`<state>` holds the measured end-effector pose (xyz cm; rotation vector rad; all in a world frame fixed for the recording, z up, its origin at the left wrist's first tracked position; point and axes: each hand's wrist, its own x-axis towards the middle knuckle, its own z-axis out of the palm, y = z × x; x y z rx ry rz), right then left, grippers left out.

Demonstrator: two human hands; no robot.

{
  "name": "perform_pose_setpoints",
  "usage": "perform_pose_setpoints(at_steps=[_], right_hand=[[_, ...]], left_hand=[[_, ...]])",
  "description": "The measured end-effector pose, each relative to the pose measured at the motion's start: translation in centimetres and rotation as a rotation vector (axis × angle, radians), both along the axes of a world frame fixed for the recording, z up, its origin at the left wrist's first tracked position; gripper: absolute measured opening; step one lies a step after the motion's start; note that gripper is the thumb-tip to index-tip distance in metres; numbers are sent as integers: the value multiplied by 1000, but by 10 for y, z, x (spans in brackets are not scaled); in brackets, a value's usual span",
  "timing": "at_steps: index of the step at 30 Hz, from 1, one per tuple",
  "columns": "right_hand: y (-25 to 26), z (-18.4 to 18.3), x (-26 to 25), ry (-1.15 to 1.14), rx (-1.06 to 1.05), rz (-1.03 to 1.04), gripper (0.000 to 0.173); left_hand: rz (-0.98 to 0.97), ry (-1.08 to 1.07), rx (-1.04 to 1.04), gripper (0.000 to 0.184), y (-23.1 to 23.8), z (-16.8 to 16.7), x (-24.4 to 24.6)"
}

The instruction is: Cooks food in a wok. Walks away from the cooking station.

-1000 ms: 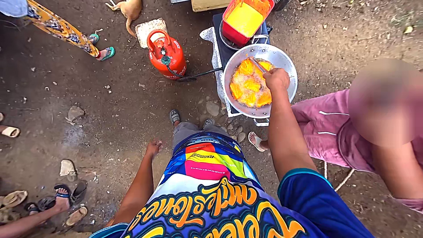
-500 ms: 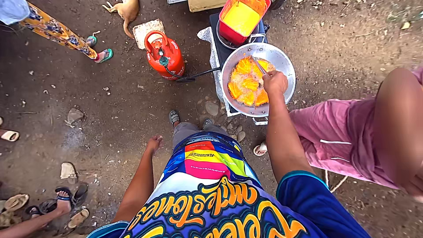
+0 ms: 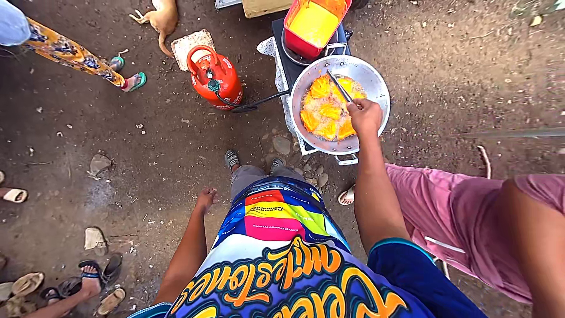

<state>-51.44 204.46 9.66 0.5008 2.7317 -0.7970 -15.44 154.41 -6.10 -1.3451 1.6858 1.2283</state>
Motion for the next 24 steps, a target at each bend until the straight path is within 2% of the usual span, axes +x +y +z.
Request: perform_pose_setpoints(at_steps=[24], right_hand=[[4,24,42,-25,158,18,41]], left_hand=[[-40,22,-2,35,3,4,-19]])
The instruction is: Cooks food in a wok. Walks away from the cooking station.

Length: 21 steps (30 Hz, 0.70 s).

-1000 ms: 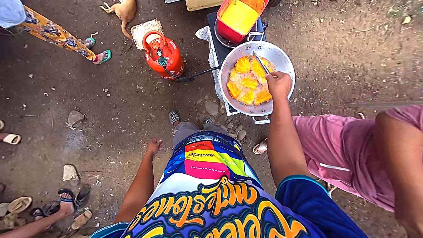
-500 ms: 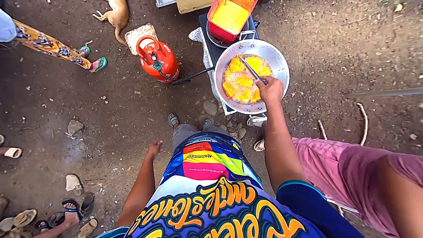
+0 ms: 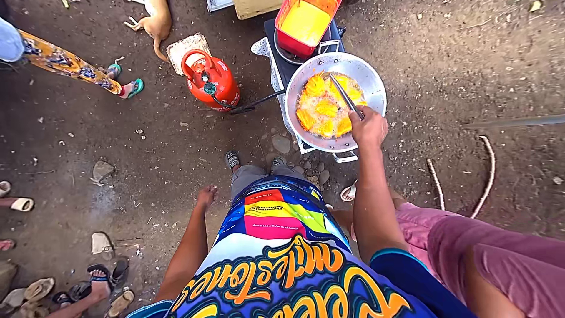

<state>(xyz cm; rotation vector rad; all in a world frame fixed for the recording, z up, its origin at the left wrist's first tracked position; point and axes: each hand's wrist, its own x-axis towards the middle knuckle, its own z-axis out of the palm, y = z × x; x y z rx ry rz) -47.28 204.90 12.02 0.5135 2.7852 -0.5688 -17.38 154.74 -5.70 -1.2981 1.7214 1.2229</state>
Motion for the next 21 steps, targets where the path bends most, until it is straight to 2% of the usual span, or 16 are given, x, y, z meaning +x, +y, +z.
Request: perform_pose_setpoints(at_steps=[3,6,9,12,14,17,19,21], right_hand=[[3,-11,7,-38,9,26,38],[4,-6,10,-28,-1,-6,39],[11,-10,22,-39,-69,72,38],[61,-1,27,67,-150,80,41],[119,26,35,186,-170,-123,46],[194,75,45,219,100,-573,60],[219,87,43,277,168,-664,60],[214,83,37,300,124,-576,59]], left_hand=[[-6,-2,9,35,-2,-1,1],[22,14,15,36,2,5,-3],[0,1,14,34,-1,5,1],[19,10,4,34,-2,7,-2],[-8,16,-8,36,-4,13,0],[-20,18,-11,36,-9,14,3],[-31,12,-12,36,-10,13,5],[-58,-13,-25,36,-8,8,8]])
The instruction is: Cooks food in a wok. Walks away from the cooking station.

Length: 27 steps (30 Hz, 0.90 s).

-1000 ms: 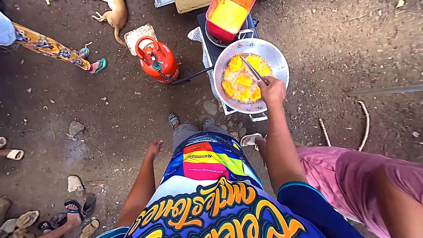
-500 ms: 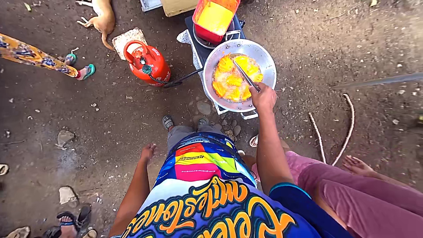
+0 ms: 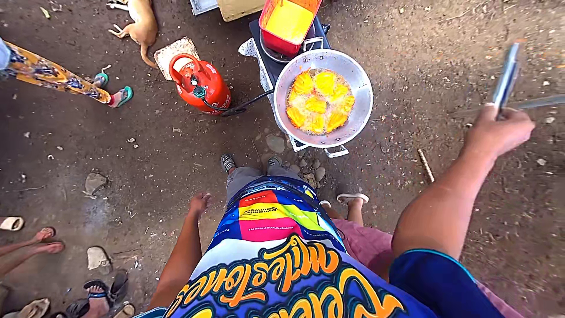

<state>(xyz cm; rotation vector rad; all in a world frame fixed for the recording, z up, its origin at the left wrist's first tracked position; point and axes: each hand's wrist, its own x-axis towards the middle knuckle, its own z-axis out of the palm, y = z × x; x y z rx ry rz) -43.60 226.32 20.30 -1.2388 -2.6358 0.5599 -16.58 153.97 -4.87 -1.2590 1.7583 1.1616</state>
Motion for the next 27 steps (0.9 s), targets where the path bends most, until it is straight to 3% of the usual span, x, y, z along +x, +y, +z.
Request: perform_pose_setpoints(at_steps=[6,11,20,27], right_hand=[[-113,-76,-37,-96,-302,433,53],[-187,-115,-78,-275,-285,629,52],[-215,-122,-120,-406,-175,670,46],[-217,-122,-128,-427,-124,674,38]], left_hand=[[-3,9,18,37,12,1,-13],[49,87,18,36,4,11,-16],[122,-13,-23,37,2,6,52],[122,-117,-19,34,22,29,52]])
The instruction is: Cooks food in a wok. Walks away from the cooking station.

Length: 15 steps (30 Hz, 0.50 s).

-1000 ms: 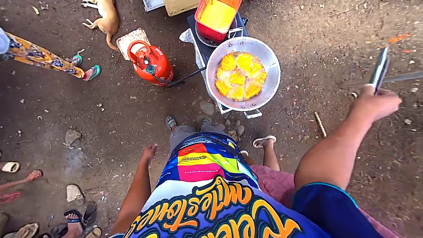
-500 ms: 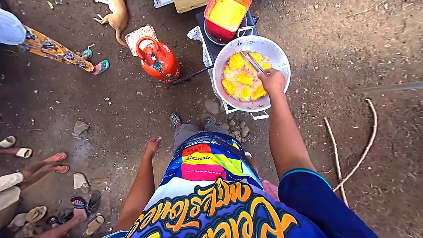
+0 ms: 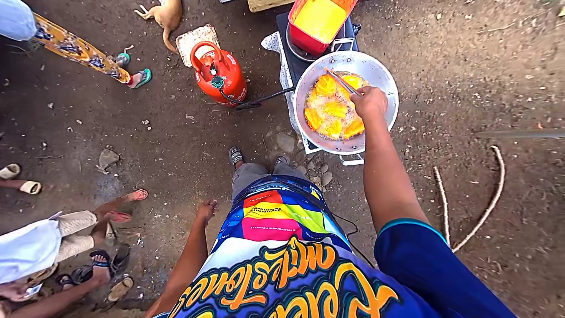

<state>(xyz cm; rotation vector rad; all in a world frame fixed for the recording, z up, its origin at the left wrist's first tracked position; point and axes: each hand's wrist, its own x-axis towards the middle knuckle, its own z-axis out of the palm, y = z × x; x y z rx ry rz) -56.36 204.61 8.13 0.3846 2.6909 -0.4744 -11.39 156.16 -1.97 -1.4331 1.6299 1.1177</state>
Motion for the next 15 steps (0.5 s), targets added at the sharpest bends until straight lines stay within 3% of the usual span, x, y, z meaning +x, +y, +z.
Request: perform_pose_setpoints(at_steps=[9,15], right_hand=[[-9,0,12,23,38,-31,35],[2,16,28,86,-8,-76,37]], left_hand=[[-6,202,2,36,-23,-19,-49],[-63,188,5,36,-26,-27,-56]])
